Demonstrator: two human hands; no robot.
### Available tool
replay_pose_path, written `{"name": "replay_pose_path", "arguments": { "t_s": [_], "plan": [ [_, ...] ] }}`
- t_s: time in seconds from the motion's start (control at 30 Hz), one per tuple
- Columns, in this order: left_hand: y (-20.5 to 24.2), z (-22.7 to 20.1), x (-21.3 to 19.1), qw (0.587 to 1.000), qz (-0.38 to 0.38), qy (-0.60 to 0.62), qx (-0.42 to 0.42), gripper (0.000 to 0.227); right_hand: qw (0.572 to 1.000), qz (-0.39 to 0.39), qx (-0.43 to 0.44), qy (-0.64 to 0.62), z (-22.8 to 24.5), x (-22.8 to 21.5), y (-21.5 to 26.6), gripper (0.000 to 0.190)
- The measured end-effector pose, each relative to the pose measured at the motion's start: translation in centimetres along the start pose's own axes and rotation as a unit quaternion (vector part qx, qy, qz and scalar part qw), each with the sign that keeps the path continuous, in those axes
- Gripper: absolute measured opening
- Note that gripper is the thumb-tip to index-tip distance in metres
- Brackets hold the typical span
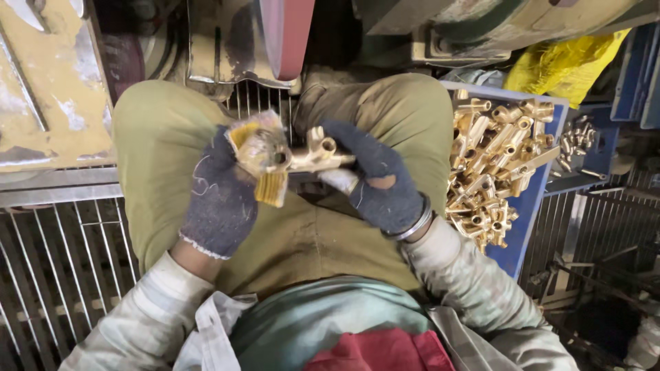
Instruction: The person sits cross-legged and repeatedly presses small brass-colored metal parts against a vertical belt grinder to smooth their surfaces. They rotate each part to treat different faces, then place finished pieces on a nearby metal tray.
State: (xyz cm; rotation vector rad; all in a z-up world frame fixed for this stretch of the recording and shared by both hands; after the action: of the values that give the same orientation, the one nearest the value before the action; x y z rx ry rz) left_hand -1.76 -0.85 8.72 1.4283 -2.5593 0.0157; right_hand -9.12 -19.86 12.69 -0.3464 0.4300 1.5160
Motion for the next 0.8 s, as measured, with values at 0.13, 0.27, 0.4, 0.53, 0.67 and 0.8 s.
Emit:
{"name": "replay_pose_path", "arguments": {
  "t_s": [0.13, 0.27, 0.4, 0.53, 0.67, 0.8],
  "plan": [
    [-2.3, -1.3, 0.6, 0.998, -0.010, 0.014, 0.056, 0.039, 0.991, -0.042, -0.080, 0.103, -0.7, -2.2, -2.5, 0.060],
    [-4.8, 0.4, -0.1, 0.966, -0.073, -0.226, 0.099, 0.030, 0.994, -0.020, -0.089, 0.067, -3.1, -1.4, -5.6, 0.060],
    [-6.9, 8.0, -2.1, 0.982, -0.159, 0.059, -0.083, 0.024, 0.995, 0.015, -0.047, 0.090, -5.9, 0.5, -8.8, 0.056],
    [-7.6, 12.0, -2.6, 0.973, -0.150, 0.118, -0.128, 0.030, 0.996, 0.046, 0.005, 0.076, -7.6, 1.7, -9.6, 0.053],
    [-7.9, 15.0, -3.4, 0.947, -0.207, 0.151, -0.195, 0.027, 0.996, 0.034, 0.025, 0.080, -7.9, 2.2, -10.3, 0.046],
    [-8.4, 14.1, -3.8, 0.963, -0.134, -0.222, -0.079, 0.029, 0.996, 0.014, 0.066, 0.067, -7.8, 2.6, -10.8, 0.033]
  ]
}}
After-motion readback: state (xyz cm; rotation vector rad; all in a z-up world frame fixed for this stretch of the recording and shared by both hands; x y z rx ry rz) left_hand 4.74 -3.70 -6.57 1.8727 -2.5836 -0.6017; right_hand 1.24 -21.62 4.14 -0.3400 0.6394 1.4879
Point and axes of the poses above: each hand's wrist, its own y-axis away from the middle knuckle, its own x-axis out of the palm, z = x × y, the point moved 7 cm from there along -y, towards the middle knuckle, and after that the axes turned 2 degrees about y, right-handed, at the moved point
